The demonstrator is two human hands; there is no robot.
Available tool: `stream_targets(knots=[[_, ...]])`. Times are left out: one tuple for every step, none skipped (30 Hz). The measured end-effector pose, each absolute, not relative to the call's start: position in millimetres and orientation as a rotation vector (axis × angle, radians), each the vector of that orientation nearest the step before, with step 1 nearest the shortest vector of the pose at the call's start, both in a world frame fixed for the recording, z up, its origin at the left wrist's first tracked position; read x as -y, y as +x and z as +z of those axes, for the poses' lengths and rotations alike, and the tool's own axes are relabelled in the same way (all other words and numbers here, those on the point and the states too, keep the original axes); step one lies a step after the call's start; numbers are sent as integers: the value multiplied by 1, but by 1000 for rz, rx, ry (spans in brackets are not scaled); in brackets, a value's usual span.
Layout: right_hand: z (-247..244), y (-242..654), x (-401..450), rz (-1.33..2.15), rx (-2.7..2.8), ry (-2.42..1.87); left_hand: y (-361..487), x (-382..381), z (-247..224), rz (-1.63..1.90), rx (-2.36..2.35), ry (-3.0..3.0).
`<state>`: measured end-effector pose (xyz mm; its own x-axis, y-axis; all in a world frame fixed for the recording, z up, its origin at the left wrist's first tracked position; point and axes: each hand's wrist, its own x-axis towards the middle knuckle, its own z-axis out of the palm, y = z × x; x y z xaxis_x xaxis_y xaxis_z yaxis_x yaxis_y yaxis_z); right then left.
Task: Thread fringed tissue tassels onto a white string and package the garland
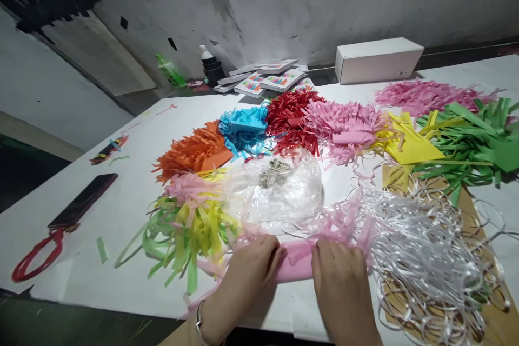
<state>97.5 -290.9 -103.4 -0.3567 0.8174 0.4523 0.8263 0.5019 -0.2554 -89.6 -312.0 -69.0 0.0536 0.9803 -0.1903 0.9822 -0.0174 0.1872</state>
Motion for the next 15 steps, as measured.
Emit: stream_targets(knots=[[-102,102,289,-77,2209,-1380,-90,311,-68,-24,-1990,2063],[-101,106,288,-148,2188,-1406,-90,311,-68,-30,-1985,2062],[-99,110,288,-217,2155,-1417,-90,311,-68,-32,-1983,2059],[-97,112,288,-258,2124,-1394,-90,311,-68,-34,-1984,2056],[-94,113,290,-256,2108,-1328,-90,311,-68,-38,-1985,2052],[-91,112,293,-216,2122,-1216,-90,311,-68,-41,-1987,2049],[-88,108,296,-149,2153,-1086,-90,310,-68,-46,-1985,2046],[-86,103,299,-71,2190,-971,-89,310,-68,-53,-1982,2044],[-85,98,302,-2,2220,-896,-89,310,-68,-58,-1978,2042],[-86,93,304,38,2235,-869,-89,310,-68,-56,-1970,2040],[-87,90,304,48,2231,-901,-89,310,-67,-53,-1962,2036],[-90,91,303,29,2203,-981,-89,310,-67,-54,-1956,2029],[-93,95,300,-24,2175,-1072,-89,309,-66,-58,-1954,2020],[-96,104,296,-111,2155,-1170,-89,309,-65,-61,-1955,2011],[-99,118,291,-215,2126,-1281,-89,309,-64,-65,-1955,2003]])
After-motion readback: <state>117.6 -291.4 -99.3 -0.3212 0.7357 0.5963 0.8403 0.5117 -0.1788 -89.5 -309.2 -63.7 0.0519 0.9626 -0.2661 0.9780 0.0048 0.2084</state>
